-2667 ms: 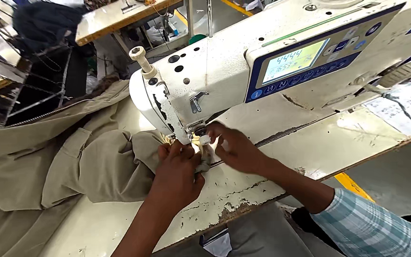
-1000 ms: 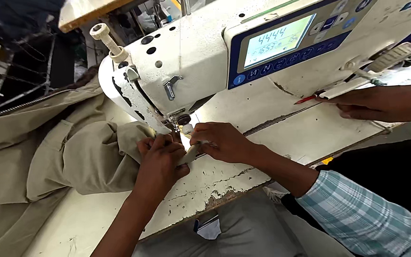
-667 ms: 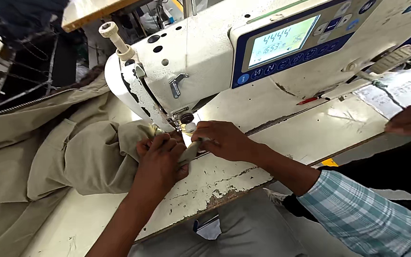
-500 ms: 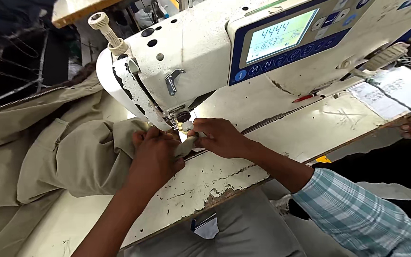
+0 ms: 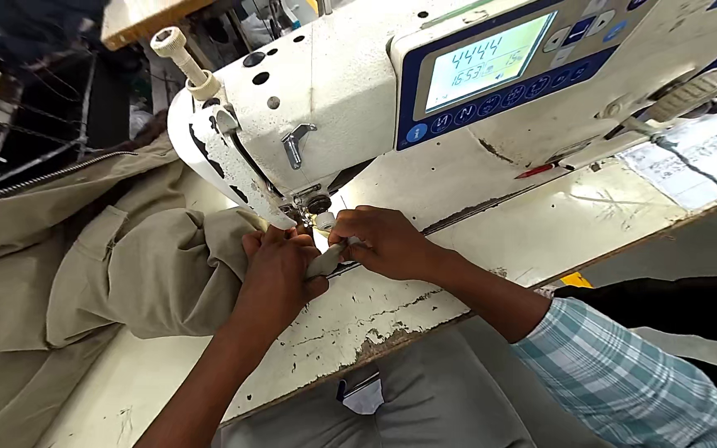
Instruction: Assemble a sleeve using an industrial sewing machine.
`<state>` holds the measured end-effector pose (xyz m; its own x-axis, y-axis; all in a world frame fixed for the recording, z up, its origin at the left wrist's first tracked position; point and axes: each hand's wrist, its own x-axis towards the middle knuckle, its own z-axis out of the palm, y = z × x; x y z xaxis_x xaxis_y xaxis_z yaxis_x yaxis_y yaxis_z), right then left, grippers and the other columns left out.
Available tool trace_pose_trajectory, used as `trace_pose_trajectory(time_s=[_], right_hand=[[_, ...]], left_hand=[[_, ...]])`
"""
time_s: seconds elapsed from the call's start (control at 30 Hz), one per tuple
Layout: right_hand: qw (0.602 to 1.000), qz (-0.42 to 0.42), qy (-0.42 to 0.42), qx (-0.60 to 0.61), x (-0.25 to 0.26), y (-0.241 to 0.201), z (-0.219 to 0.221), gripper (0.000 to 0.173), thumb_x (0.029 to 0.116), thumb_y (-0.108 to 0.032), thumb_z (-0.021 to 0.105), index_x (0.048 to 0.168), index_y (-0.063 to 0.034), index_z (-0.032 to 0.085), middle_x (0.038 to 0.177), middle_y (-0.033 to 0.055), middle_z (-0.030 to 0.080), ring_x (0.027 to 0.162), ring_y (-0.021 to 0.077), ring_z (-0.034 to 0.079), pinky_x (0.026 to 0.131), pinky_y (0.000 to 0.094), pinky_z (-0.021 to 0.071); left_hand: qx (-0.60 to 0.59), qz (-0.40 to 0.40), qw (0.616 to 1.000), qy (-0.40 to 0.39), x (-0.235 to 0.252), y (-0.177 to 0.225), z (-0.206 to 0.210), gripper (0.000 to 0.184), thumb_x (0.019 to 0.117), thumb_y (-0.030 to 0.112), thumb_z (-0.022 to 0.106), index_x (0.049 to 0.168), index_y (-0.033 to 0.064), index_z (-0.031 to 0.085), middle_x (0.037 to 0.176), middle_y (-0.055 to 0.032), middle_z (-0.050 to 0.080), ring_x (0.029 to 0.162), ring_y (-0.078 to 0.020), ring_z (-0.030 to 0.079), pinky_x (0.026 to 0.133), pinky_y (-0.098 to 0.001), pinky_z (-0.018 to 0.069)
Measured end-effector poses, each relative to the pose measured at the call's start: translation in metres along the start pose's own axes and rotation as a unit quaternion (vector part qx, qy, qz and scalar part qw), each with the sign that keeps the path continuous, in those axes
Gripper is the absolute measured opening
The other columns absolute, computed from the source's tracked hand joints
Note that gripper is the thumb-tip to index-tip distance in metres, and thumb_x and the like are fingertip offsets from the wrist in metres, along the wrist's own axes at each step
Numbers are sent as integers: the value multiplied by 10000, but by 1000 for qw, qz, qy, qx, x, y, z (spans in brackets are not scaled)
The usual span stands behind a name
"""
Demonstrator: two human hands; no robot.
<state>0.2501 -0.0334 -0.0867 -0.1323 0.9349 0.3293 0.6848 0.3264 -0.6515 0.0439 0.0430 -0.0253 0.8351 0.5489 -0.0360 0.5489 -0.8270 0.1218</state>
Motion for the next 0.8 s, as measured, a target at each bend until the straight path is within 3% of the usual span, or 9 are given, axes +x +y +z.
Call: trace_pose_trajectory(time_s=[0.07,0.2,0.27,0.37,0.43,0.5,0.57,0.7,0.8], right_hand=[[1000,-7,4,5,0,1,-1,104,946,-244,696,1022,-197,749,963,-48,679,865,131,628,721,350,517],[1000,-16,6,-2,-3,2,2,112,949,-262,694,1016,-199,758,998,-53,697,883,124,637,734,339,518],[1000,-7,-1,12,-4,1,0,125,926,-241,702,1031,-192,749,986,-50,687,854,105,632,726,330,526],[996,41,-14,78,-4,-14,-15,143,943,-121,668,1080,-126,707,977,7,625,680,100,573,577,298,522],[994,98,28,40,-4,-31,-19,123,962,-212,647,1029,-120,695,941,9,645,652,115,593,543,322,522],[987,145,37,-60,1,-41,-18,290,970,-421,660,917,-137,692,833,-8,607,633,130,570,537,345,484],[976,176,-14,-127,7,-43,-18,381,958,-506,659,866,-139,695,798,9,596,682,169,615,568,391,501],[957,232,-126,-123,22,-49,-30,352,957,-481,683,871,-142,719,800,17,638,751,197,640,640,437,497],[958,229,-133,-108,27,-47,-30,265,941,-379,709,817,-145,702,726,12,622,699,192,621,609,436,471]], left_hand=[[8,15,1000,25,-5,-1,5,161,746,265,864,847,199,758,911,43,706,1087,-265,583,922,-545,352],[13,36,997,67,-14,-5,14,411,731,290,835,1124,245,721,1013,68,722,1131,-251,593,932,-560,358],[5,28,997,74,-14,-3,14,397,735,310,842,1122,257,773,1038,68,738,1158,-254,585,954,-565,347],[10,18,997,74,-12,0,12,337,742,311,839,1071,256,795,1062,67,745,1208,-258,575,978,-575,349],[15,22,997,76,-13,1,13,347,738,307,847,1077,253,797,1071,59,746,1224,-261,572,983,-578,352],[24,32,996,79,-13,2,14,346,726,305,851,1062,245,795,1051,63,738,1201,-247,574,972,-563,352],[38,39,995,80,-12,2,14,326,724,311,842,1039,243,791,1029,72,732,1190,-233,580,974,-551,361],[27,58,994,86,-14,-1,15,291,750,309,811,1034,251,799,1050,75,722,1200,-228,573,976,-546,359],[23,58,995,83,-14,-1,16,271,756,301,802,1022,247,804,1066,65,719,1215,-234,568,991,-555,355]])
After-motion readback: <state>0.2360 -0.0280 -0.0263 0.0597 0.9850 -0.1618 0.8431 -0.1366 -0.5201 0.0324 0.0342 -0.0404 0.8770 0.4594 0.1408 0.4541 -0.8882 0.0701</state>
